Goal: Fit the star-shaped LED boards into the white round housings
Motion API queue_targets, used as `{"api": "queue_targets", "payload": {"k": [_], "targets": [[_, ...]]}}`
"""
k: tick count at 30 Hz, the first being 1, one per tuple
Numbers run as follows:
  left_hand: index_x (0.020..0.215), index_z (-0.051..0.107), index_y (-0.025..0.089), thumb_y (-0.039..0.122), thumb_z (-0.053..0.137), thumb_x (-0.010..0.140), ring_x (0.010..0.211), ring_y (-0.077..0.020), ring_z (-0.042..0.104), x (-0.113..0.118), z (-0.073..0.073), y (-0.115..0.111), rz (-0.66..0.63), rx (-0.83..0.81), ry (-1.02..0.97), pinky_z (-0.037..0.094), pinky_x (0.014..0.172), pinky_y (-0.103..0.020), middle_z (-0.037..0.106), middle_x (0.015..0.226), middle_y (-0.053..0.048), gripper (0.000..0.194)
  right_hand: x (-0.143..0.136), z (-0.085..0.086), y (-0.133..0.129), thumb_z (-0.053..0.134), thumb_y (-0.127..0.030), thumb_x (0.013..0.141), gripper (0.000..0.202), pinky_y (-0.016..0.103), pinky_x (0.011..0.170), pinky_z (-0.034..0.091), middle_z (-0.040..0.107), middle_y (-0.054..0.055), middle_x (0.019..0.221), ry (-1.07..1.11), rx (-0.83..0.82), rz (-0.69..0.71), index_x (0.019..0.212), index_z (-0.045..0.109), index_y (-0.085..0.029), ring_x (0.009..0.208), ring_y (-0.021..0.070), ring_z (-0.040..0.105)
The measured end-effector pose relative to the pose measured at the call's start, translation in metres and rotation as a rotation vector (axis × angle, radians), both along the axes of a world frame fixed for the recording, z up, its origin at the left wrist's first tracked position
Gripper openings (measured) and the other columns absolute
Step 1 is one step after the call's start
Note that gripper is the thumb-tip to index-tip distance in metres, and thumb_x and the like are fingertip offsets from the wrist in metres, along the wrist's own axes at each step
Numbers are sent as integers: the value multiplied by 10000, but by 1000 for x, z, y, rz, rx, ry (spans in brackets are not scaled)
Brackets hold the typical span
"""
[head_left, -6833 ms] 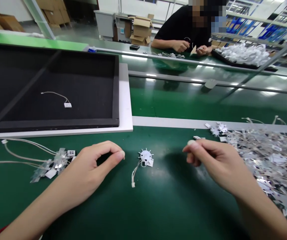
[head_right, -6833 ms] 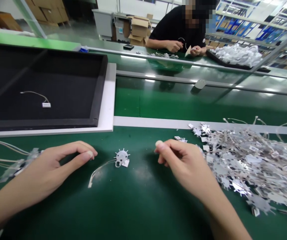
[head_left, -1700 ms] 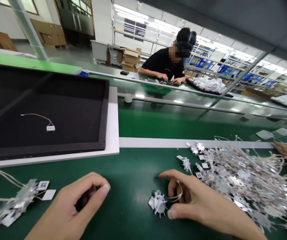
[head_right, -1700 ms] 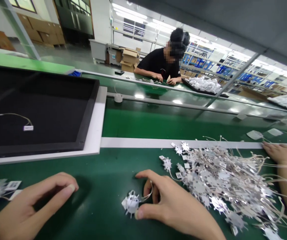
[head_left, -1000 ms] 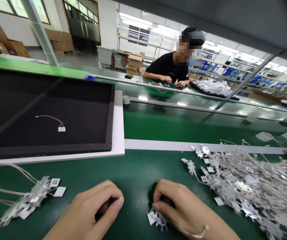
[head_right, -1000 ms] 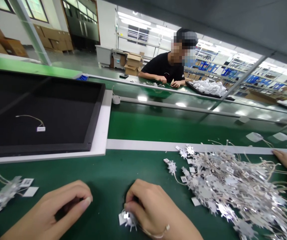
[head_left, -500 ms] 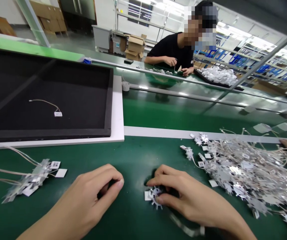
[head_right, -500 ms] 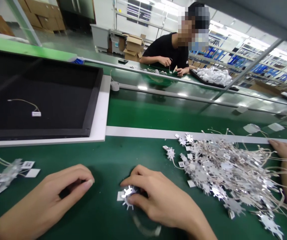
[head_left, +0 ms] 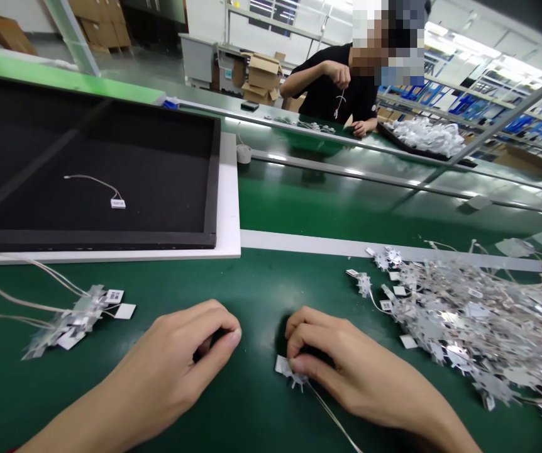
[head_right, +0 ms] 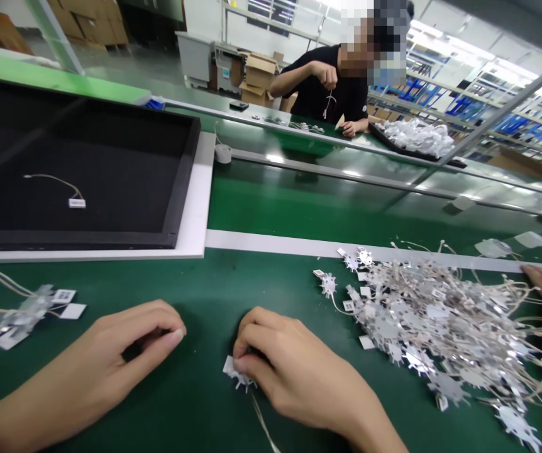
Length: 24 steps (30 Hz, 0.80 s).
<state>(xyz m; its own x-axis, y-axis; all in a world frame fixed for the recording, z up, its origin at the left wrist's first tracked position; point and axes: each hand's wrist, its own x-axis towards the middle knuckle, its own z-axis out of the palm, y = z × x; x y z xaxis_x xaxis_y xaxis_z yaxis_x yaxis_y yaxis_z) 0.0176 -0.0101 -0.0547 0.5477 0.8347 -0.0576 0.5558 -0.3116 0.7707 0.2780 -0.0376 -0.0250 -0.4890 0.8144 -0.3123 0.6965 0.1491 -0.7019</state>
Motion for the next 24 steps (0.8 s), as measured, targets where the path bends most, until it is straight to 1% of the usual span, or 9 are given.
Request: {"api": "queue_targets", "payload": {"k": [2, 5, 10, 12, 15, 19, 24], "targets": [[836, 636, 238, 375, 401, 1016, 663, -157, 583, 0, 0, 0, -1, 10, -5, 432, 594, -263, 643, 800, -8, 327, 2, 3, 0, 587, -166, 958, 84, 265, 854, 451, 606, -16, 1116, -16, -40, 2, 951, 615, -244, 973, 136, 601], [835, 634, 234, 369, 399, 1018, 659, -156, 582, 0, 0, 1, -10, 11, -4, 435, 592, -260, 643, 797, -12, 327, 2, 6, 1, 571, -151, 958, 107, 274, 865, 445, 582, -11, 1164, -65, -40, 3, 928, 616, -244, 1015, 145, 598], [836, 635, 237, 365, 405, 1017, 673, -160, 586, 0, -2, 0, 14, 7, -22, 451, 614, -262, 652, 807, -13, 320, -1, 3, -1, 504, -95, 950, 159, 295, 786, 446, 576, 7, 1082, -134, 24, 49, 862, 560, -215, 913, 152, 580], [834, 635, 235, 365, 402, 1016, 673, -162, 586, 1, -2, 0, 14, 3, -28, 449, 613, -268, 652, 802, -15, 323, 1, 3, -3, 479, -82, 951, 168, 296, 758, 446, 574, 18, 1053, -129, 38, 48, 853, 527, -210, 872, 152, 567], [821, 633, 235, 373, 406, 1011, 666, -160, 585, 1, -2, 0, 19, 3, -29, 442, 610, -274, 646, 792, -11, 327, 7, 6, -7, 443, -116, 987, 162, 291, 775, 456, 565, 28, 1046, -32, 36, 6, 878, 503, -220, 880, 152, 564], [820, 635, 237, 373, 417, 1007, 669, -156, 589, 0, -2, 0, 27, -2, -33, 435, 601, -274, 649, 800, -5, 318, 17, 16, -7, 425, -216, 1031, 171, 273, 807, 463, 557, 27, 1045, 127, 27, -45, 878, 498, -238, 905, 149, 566], [832, 641, 244, 385, 412, 1012, 703, -169, 598, 0, -1, 0, 16, -4, -26, 452, 630, -277, 658, 823, -15, 324, 33, 26, -10, 497, -345, 1025, 217, 285, 791, 480, 586, 35, 999, 229, -50, -33, 853, 574, -239, 845, 155, 583]]}}
